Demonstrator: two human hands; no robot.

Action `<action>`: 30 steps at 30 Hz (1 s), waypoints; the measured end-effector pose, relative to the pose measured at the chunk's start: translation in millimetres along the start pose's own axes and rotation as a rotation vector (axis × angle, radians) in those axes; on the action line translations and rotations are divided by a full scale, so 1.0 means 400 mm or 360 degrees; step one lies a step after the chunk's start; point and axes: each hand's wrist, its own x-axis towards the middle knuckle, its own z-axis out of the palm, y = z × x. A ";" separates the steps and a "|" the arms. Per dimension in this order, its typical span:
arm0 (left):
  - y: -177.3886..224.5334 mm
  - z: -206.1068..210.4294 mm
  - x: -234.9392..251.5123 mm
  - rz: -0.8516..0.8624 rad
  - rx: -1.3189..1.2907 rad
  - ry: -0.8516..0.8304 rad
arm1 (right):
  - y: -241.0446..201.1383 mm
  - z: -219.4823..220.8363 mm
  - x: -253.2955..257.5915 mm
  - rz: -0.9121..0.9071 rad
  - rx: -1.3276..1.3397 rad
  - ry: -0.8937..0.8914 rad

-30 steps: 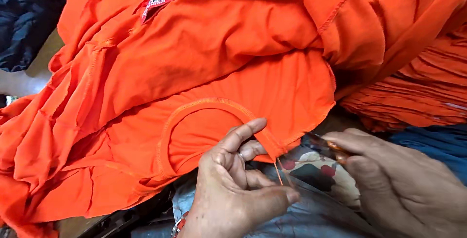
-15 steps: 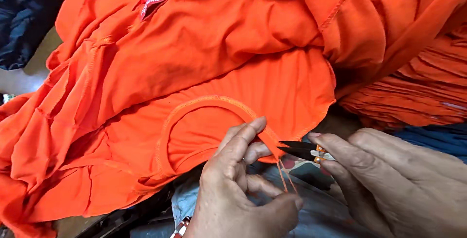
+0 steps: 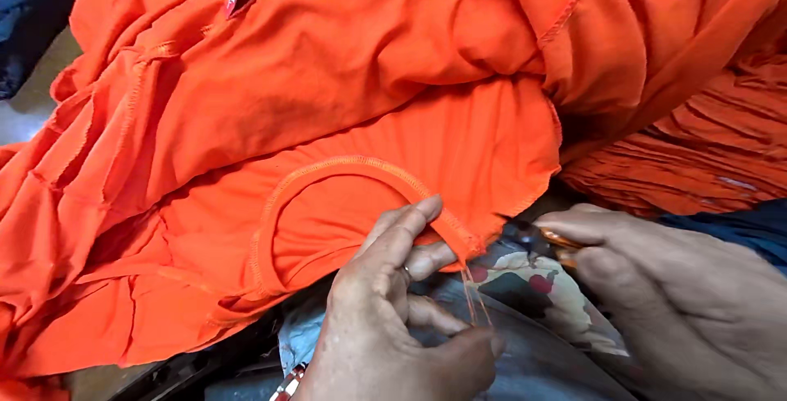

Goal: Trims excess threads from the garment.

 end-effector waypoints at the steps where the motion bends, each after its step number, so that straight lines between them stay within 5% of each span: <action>1: 0.001 -0.003 0.000 -0.0003 -0.0010 -0.0012 | -0.001 -0.002 0.002 0.0077 0.0207 0.0015; 10: 0.004 -0.025 0.001 0.0104 0.0130 -0.0130 | -0.039 0.056 0.102 -0.0316 -0.0059 0.0045; 15: -0.007 -0.028 0.012 0.0075 -0.0034 -0.0014 | -0.032 0.038 0.084 -0.0485 -0.0147 -0.0166; 24: -0.031 0.027 0.045 -0.0034 -0.0237 0.0294 | -0.018 0.056 0.034 -0.0549 -0.0351 -0.0028; 30: -0.029 0.023 0.046 -0.0062 -0.0138 0.0241 | -0.017 0.043 0.017 -0.0377 -0.0283 -0.0132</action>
